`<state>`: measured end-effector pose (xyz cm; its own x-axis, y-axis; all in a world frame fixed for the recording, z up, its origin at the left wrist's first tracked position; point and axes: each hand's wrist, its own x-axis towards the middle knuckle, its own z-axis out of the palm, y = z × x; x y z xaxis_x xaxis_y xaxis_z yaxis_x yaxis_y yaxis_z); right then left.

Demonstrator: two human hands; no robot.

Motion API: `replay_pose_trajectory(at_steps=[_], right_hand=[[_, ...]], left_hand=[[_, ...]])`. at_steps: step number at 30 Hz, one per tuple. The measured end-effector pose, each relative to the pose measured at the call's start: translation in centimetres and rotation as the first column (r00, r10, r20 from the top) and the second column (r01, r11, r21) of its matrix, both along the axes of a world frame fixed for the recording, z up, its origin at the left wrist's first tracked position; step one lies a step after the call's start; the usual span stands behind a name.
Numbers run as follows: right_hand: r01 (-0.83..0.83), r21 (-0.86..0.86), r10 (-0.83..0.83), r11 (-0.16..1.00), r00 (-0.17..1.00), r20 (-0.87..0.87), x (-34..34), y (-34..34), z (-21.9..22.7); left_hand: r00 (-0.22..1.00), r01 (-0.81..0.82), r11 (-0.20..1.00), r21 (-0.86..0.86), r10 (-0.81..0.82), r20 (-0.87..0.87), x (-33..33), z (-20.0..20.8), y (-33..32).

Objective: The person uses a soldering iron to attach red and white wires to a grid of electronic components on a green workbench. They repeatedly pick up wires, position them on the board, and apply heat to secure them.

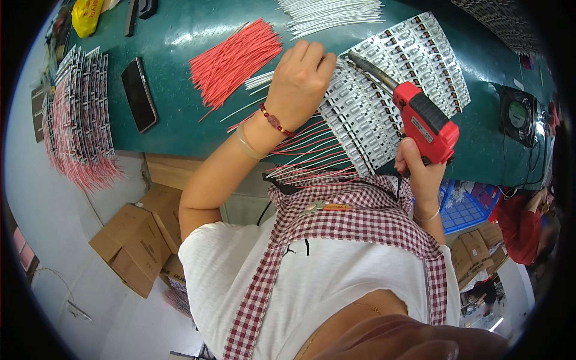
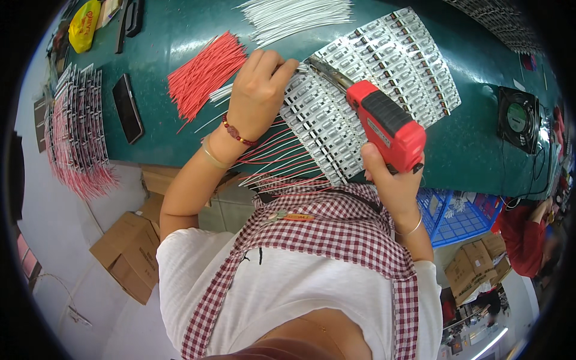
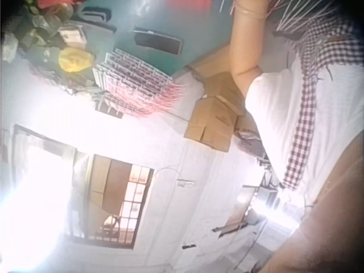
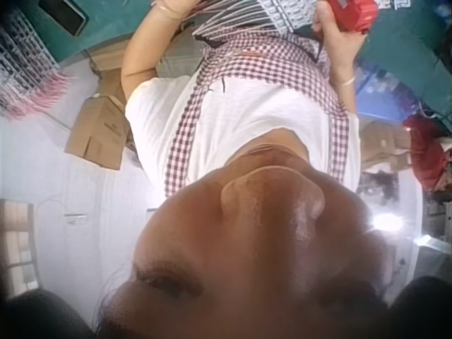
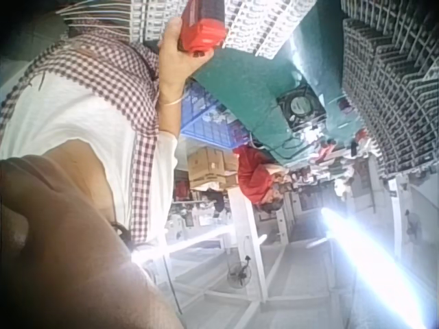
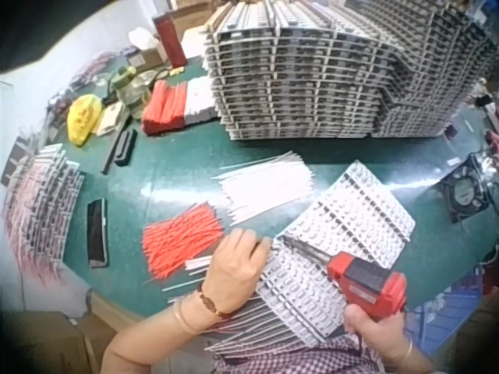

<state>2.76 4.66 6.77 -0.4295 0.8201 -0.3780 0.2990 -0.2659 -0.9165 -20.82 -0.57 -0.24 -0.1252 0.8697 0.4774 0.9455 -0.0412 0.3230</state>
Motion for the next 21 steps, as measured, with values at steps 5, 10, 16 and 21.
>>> replay_pose_trajectory(at_steps=[5, 10, 16, 21], right_hand=[[0.050, -0.031, -0.050, 0.998, 0.999, 0.006, 0.0, -0.1, 0.4], [0.023, 0.052, -0.020, 0.998, 0.998, -0.056, 0.2, 0.5, 0.8], [-0.011, 0.063, 0.018, 0.998, 0.992, -0.126, 0.7, 0.5, 0.4], [0.011, 0.022, -0.007, 1.000, 0.987, -0.161, 1.2, 0.1, -0.1]], left_hand=[[1.000, -0.001, 1.000, 0.004, 0.001, -0.007, 0.0, 0.0, -0.1], [1.000, 0.001, 1.000, 0.001, -0.001, -0.004, 0.0, 0.0, 0.0], [0.999, 0.000, 1.000, -0.011, 0.000, -0.032, 0.0, 0.0, 0.0], [0.997, -0.014, 1.000, -0.001, 0.014, -0.080, 0.0, 0.6, -0.1]])
